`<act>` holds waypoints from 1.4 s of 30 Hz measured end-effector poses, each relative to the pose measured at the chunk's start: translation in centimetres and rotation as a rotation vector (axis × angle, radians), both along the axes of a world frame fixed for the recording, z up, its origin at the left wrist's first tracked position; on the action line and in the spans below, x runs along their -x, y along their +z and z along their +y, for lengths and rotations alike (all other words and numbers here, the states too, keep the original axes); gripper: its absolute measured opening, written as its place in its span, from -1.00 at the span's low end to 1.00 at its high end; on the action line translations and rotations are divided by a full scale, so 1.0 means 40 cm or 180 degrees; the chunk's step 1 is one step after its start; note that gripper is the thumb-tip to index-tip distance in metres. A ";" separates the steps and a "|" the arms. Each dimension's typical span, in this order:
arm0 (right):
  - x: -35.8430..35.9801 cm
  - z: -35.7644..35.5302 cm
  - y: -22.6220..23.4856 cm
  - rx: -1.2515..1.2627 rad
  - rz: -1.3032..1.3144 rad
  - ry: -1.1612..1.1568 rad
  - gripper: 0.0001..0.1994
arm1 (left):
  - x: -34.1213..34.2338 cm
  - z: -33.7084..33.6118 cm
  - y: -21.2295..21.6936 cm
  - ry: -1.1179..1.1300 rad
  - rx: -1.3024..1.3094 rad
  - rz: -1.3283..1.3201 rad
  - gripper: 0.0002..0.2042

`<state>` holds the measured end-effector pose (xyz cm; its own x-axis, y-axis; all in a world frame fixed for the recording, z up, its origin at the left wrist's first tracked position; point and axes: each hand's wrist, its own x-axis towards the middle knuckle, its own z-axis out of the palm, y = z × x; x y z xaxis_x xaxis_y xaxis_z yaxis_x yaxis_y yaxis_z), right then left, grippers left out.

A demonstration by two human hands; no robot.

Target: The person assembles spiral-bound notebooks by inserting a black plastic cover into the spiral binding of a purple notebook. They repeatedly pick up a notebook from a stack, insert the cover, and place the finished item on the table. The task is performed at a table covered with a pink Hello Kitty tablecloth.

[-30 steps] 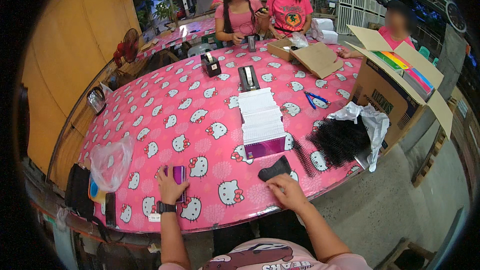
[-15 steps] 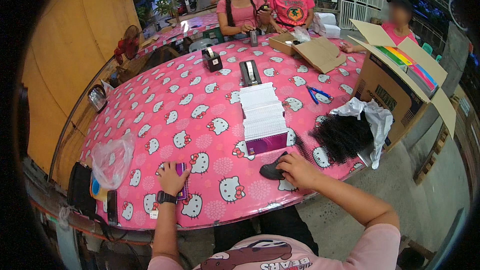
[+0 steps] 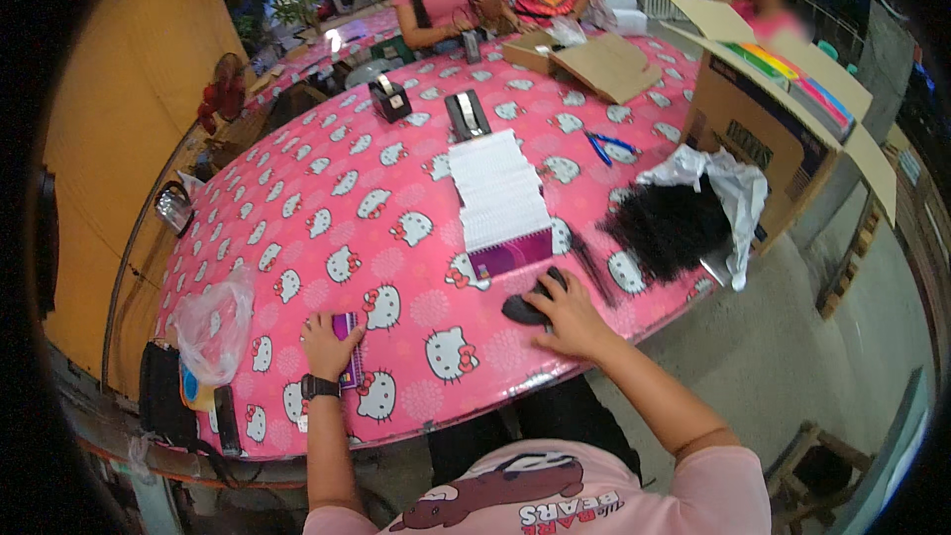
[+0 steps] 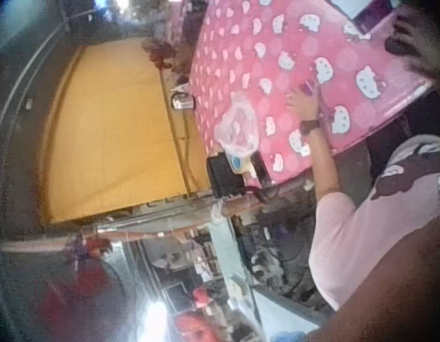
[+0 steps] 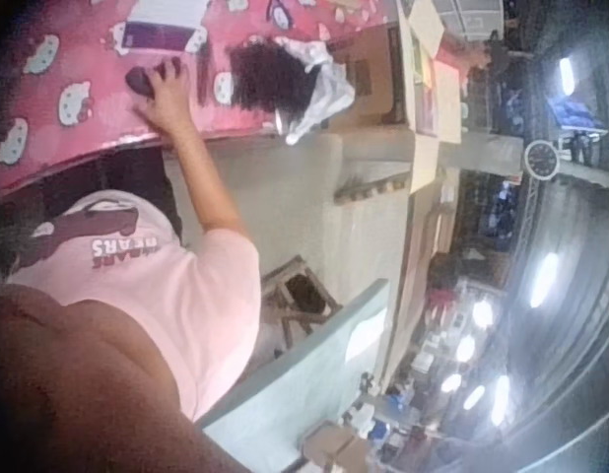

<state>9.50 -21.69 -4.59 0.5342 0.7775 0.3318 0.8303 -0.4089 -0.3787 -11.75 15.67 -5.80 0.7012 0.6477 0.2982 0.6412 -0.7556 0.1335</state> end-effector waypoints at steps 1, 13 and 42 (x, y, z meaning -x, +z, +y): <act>-0.003 0.002 -0.005 0.0006 -0.0009 -0.0034 -0.52 | 0.003 0.001 -0.006 -0.0033 -0.0019 -0.0045 -0.32; -0.284 0.033 0.113 -0.1937 0.0009 -0.1035 -0.64 | -0.144 -0.087 0.130 -0.0366 -0.0211 -0.1201 -0.44; -0.119 0.137 0.140 -0.0732 -0.0186 0.0214 -0.85 | -0.406 -0.268 0.034 -0.2370 0.2302 -0.3021 -0.78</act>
